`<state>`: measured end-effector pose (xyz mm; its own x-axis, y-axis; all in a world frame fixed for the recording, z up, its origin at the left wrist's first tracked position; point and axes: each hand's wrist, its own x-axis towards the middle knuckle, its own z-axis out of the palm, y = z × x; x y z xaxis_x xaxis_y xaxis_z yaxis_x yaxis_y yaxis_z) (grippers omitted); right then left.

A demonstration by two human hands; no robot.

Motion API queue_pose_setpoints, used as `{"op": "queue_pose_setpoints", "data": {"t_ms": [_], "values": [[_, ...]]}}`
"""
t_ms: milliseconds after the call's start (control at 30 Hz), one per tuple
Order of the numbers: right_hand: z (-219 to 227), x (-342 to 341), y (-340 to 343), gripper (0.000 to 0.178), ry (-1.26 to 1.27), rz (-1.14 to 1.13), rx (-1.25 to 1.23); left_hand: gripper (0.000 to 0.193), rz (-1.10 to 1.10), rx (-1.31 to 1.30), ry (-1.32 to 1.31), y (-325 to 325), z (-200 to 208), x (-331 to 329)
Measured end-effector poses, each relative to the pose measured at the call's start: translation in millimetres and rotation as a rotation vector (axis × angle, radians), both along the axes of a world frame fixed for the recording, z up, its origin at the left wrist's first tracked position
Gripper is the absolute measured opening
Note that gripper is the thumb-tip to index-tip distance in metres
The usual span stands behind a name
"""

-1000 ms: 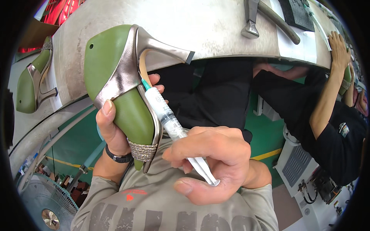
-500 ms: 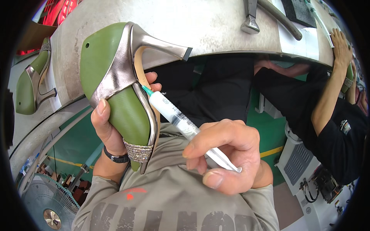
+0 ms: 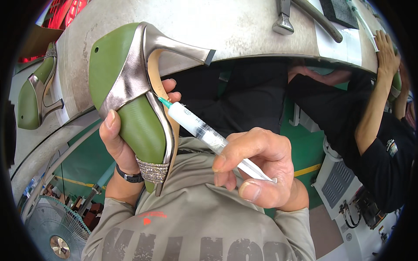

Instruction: The person applies adhesive into a high-heeled shoe using a syringe, taps the edges with a hammer, and presses a sole onto the bottom before hammering it into place.

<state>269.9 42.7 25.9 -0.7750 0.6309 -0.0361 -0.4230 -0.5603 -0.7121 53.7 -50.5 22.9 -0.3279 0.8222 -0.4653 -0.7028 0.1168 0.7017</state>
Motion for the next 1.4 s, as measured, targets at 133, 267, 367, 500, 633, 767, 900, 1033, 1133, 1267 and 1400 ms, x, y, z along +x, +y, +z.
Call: {"op": "queue_pose_setpoints", "data": {"t_ms": [133,267,367,500,633,767,900,1033,1133,1267,1400], "values": [[-2,1,-2,0.039,0.01,0.014,0.025,0.099,0.007,0.005,-0.021,0,1,1],[1,3,-2,0.039,0.003,0.03,-0.031,0.099,0.026,-0.005,0.014,2,1,3],[3,4,-1,0.039,0.004,0.046,-0.059,0.099,0.011,0.02,0.001,-1,0,1],[7,6,2,0.04,-0.035,0.063,-0.089,0.098,0.014,0.027,-0.021,-1,-1,1],[9,8,2,0.041,-0.043,0.053,-0.077,0.097,0.024,0.038,-0.033,-1,-1,1],[15,10,4,0.04,-0.082,0.052,-0.098,0.097,0.02,0.054,-0.039,-2,-3,1],[18,11,6,0.041,-0.112,0.042,-0.082,0.102,0.013,0.046,-0.016,-2,-6,1],[21,14,7,0.04,-0.143,0.036,-0.058,0.108,0.008,0.027,0.017,-1,-6,2],[22,15,9,0.041,-0.13,0.046,-0.013,0.108,0.027,0.013,-0.002,0,-5,4],[28,15,14,0.047,-0.14,0.053,0.088,0.108,0.006,0.008,0.03,1,-3,3],[40,9,38,0.052,-0.178,0.148,0.182,0.108,-0.023,-0.019,0.077,2,-1,0]]}}
